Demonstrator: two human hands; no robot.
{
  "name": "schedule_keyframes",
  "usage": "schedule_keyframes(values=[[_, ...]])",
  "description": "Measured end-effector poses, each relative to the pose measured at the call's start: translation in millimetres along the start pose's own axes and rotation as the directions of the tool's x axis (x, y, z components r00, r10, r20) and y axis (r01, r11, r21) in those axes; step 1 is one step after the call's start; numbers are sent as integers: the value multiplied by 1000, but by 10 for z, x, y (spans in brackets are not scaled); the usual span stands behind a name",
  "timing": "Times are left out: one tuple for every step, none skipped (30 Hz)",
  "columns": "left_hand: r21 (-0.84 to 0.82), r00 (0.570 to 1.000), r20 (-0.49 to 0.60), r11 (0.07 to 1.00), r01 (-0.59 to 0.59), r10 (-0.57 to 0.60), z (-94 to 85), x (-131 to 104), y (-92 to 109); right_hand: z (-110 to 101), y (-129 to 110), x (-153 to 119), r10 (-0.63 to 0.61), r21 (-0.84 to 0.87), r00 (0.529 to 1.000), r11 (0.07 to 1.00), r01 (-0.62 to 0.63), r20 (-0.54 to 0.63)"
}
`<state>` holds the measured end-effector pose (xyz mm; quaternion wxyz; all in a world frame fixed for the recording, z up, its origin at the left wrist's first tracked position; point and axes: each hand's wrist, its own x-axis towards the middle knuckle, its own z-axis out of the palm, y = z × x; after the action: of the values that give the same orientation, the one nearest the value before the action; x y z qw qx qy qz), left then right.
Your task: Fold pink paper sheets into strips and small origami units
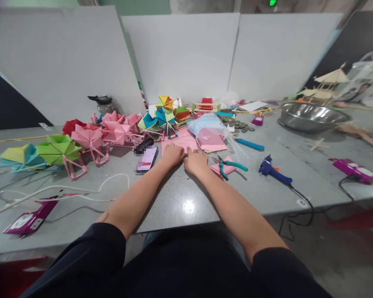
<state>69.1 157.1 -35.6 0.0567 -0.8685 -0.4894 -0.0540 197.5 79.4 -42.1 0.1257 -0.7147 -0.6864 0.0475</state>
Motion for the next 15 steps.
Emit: schedule_keyframes(values=[[1,1000,-2,1000,-1,1,-2,0,-2,7,3,2,0,3,1000,1000,0,-4],[3,1000,-4,1000,-2,2,-5,0,-3,13,8,4,1,5,1000,1000,-1,-9],[6,1000,-6,1000,-3,3,-7,0,-5,19,13,8,3,6,1000,1000,-3,-13],[9,1000,-9,1000,-3,3,-9,1,-6,25,18,12,4,8,1000,1000,-4,-17],[14,1000,-13,1000,-4,4,-9,2,-7,31,23,18,7,12,1000,1000,-6,-18],[19,1000,-17,1000,-5,6,-8,4,-9,37,27,25,10,18,1000,1000,-10,-17],[23,1000,-22,1000,-8,9,-6,6,-10,43,32,31,12,25,1000,1000,-12,-13],[28,1000,-26,1000,-13,13,-2,7,-13,48,36,38,15,35,1000,999,-14,-6],[31,999,-31,999,-18,19,4,6,-17,53,41,44,18,45,1000,999,-18,1],[33,999,-35,999,-25,26,11,5,-22,58,46,50,21,57,1000,998,-22,6],[34,999,-39,999,-34,35,19,1,-30,61,52,54,24,70,1000,997,-24,10],[35,998,-42,998,-44,46,28,-6,-39,63,59,56,27,83,1000,996,-28,12],[35,997,-44,998,-57,58,37,-14,-49,64,64,57,32,94,999,995,-33,11],[37,996,-46,997,-71,72,44,-23,-59,62,67,55,35,102,999,994,-36,4],[39,995,-47,996,-84,86,48,-32,-68,59,67,50,37,108,999,993,-36,-9]])
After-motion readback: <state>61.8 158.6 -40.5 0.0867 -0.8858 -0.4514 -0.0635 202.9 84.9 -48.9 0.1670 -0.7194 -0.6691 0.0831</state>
